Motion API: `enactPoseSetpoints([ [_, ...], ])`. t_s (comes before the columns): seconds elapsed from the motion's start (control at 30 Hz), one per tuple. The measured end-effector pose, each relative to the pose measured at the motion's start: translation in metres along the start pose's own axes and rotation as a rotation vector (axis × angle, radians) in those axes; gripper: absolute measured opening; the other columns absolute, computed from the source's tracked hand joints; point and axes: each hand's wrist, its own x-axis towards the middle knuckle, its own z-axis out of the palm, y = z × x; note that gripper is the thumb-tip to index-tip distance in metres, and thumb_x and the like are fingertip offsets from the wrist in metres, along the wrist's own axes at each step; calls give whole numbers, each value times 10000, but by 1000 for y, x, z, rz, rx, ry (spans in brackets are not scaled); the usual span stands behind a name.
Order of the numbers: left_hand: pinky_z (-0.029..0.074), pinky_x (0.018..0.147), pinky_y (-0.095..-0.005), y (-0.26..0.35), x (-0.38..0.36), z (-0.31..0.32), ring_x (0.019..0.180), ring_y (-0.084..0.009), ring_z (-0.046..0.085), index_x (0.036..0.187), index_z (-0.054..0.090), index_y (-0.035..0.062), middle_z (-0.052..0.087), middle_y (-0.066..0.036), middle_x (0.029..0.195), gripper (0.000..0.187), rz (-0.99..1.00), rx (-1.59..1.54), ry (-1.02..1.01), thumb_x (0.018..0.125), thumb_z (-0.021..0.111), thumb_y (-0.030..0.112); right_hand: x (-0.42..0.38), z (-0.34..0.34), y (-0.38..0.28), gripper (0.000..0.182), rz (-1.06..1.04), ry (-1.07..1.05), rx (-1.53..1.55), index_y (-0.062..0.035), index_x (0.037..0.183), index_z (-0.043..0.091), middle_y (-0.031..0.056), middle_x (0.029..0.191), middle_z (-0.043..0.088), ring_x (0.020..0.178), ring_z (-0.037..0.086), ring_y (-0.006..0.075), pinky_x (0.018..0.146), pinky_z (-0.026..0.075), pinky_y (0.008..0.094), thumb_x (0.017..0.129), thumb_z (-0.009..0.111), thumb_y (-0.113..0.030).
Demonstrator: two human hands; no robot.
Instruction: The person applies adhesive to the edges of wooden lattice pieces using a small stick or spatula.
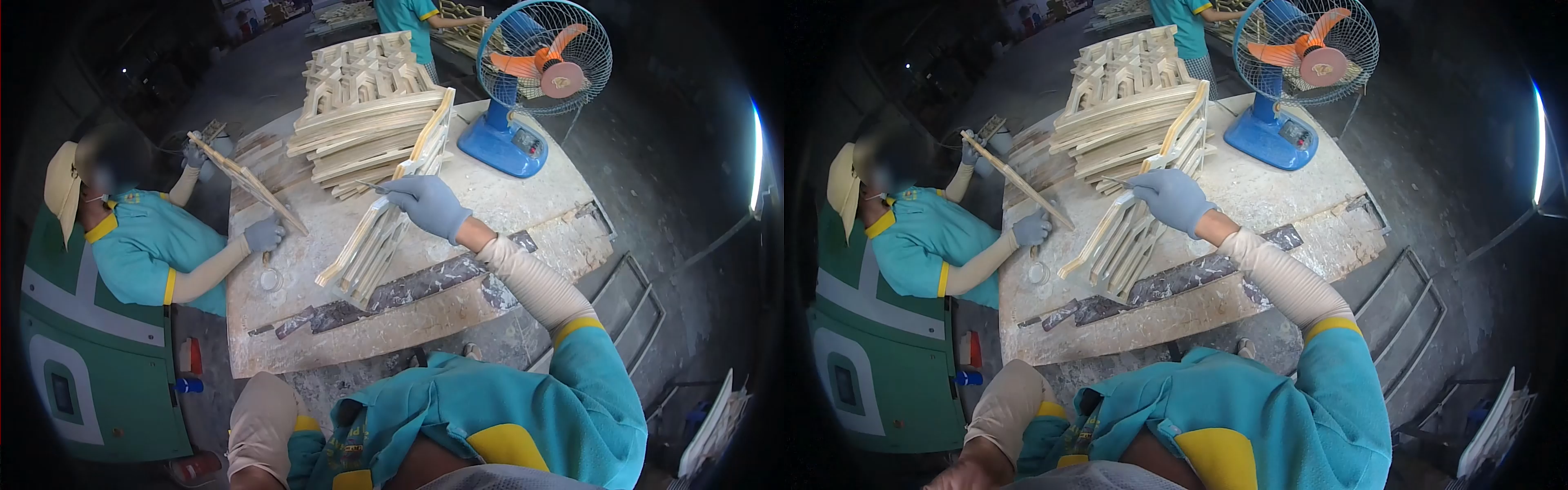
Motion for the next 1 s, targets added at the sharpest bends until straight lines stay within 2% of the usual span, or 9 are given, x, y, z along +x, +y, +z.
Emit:
enactPoseSetpoints([
  [0.13, 568, 993, -373, -31, 4, 13, 1097, -221, 696, 1168, 646, -51, 733, -114, 1158, 230, 161, 502, 144, 1039, 505, 77, 0, 2, 4, 272, -4, -2, 8, -75, 1128, 750, 161, 1029, 740, 950, 693, 360, 865, 545, 412, 969, 603, -240],
  [0.2, 563, 1010, -378, -26, 0, 14, 1139, -223, 680, 1215, 635, -48, 721, -117, 1202, 249, 137, 450, 129, 1038, 505, 69, 0, 3, 5, 261, -62, 22, 15, -56, 1178, 741, 150, 908, 747, 725, 675, 231, 723, 537, 335, 980, 621, -176],
  [0.37, 545, 1063, -393, -41, -5, 19, 1237, -225, 637, 1316, 607, -32, 669, -121, 1338, 307, 204, 473, 169, 1043, 492, 45, 0, -1, -1, 260, -31, 4, 16, -74, 1152, 748, 151, 970, 744, 837, 685, 295, 793, 542, 372, 976, 610, -207],
  [0.4, 556, 1027, -375, -43, -5, 19, 1186, -215, 657, 1273, 619, -36, 684, -110, 1286, 280, 211, 535, 156, 1022, 524, 45, 0, -2, -2, 265, 5, -15, -1, -91, 1128, 754, 155, 1033, 741, 948, 693, 357, 863, 545, 411, 972, 598, -238],
  [0.67, 559, 821, -318, -66, 2, 23, 877, -146, 646, 995, 596, -33, 592, -36, 975, 140, 4, 685, 231, 899, 648, 54, 0, 1, 1, 265, -9, -6, 26, -82, 1125, 753, 159, 1031, 740, 938, 693, 358, 858, 543, 413, 968, 603, -233],
  [0.73, 564, 812, -316, -79, 2, 23, 883, -150, 652, 1004, 604, -36, 614, -43, 985, 134, 295, 380, 340, 902, 644, 42, -1, 0, -1, 265, -18, 3, 31, -78, 1126, 752, 162, 1030, 739, 936, 694, 358, 858, 543, 413, 967, 605, -232],
  [0.83, 563, 780, -302, -74, -1, 23, 860, -148, 653, 978, 605, -38, 614, -42, 971, 131, 363, 450, 299, 867, 663, -1, -2, -1, -2, 269, -23, 2, 21, -72, 1134, 749, 165, 1031, 739, 935, 695, 357, 859, 542, 411, 965, 609, -229],
  [0.9, 561, 768, -295, -72, -5, 16, 835, -142, 650, 961, 607, -36, 615, -40, 959, 126, 308, 454, 250, 850, 665, -24, 0, 2, 3, 271, -53, 7, 52, -47, 1199, 733, 135, 814, 718, 686, 648, 201, 690, 523, 327, 989, 617, -174],
  [1.0, 556, 737, -283, -72, -5, 15, 780, -125, 638, 931, 612, -24, 617, -28, 932, 129, 226, 382, 231, 821, 667, -61, -1, 2, 4, 274, -60, 7, 53, -48, 1200, 732, 133, 807, 714, 683, 645, 202, 691, 523, 327, 988, 617, -176],
])
